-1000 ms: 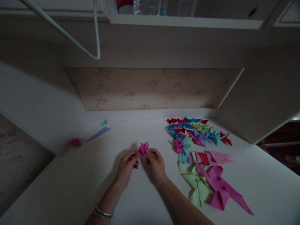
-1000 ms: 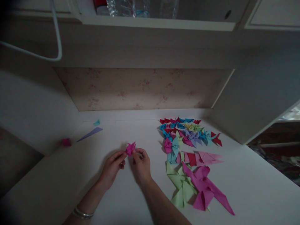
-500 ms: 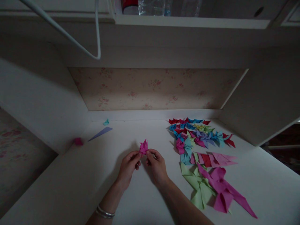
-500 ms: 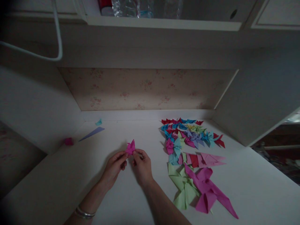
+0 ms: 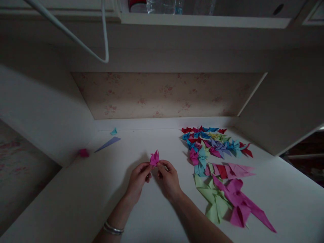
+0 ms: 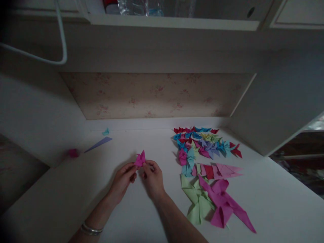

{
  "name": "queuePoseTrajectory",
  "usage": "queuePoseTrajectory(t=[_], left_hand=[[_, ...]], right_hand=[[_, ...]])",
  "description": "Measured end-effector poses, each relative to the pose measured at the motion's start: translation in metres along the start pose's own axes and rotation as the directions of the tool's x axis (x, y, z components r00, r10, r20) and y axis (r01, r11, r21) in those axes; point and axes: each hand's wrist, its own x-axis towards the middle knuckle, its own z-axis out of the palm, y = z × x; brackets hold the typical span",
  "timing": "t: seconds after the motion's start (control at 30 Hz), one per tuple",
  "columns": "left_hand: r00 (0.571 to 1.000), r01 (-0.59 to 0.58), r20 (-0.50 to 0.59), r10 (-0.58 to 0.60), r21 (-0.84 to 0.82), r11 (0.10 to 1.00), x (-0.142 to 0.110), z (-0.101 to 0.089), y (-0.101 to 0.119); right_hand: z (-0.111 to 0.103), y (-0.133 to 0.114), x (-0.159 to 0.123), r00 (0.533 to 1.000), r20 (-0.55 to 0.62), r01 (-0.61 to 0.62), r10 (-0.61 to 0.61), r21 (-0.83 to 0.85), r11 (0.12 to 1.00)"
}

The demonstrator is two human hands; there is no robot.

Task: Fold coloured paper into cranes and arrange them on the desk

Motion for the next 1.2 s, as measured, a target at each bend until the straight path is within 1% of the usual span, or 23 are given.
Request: queuePoseTrajectory(t=[0.27,0.4,0.6,0.83,1.03,1.2], left_hand=[[1.0,0.005,0.0,-0.005,0.015,1.0,-0.0013,0.0003,0.0011],[1.0,0.01,-0.008,-0.009,0.019,1.0,-0.0017,0.0008,0.0021],[1.0,0.006,0.02,-0.007,0.029,1.0,-0.0024,0.0022,0.0049],[0.998,-0.002,0.056,0.001,0.023,1.0,-0.004,0.0031,0.0072],[0.997,0.005,0.073,-0.006,0.015,1.0,-0.0038,0.0036,0.0086],[0.997,0.022,0.07,-0.023,0.013,1.0,-0.0044,0.0039,0.0091]], right_hand=[[0.0023,-0.0052,-0.0026,1.0,-0.016,0.02,-0.02,-0.028,0.999],[0.0016,-0.0047,-0.0025,0.999,-0.004,0.032,-0.032,-0.053,0.998],[-0.0007,-0.0017,-0.0026,0.995,0.012,0.099,-0.099,-0.015,0.995],[-0.0022,0.002,-0.0034,0.989,0.091,0.126,-0.117,-0.095,0.988],[-0.0032,0.0041,-0.0029,0.994,0.065,0.093,-0.09,-0.044,0.995],[-0.0024,0.0015,-0.0065,0.993,0.024,0.118,-0.115,-0.132,0.984]])
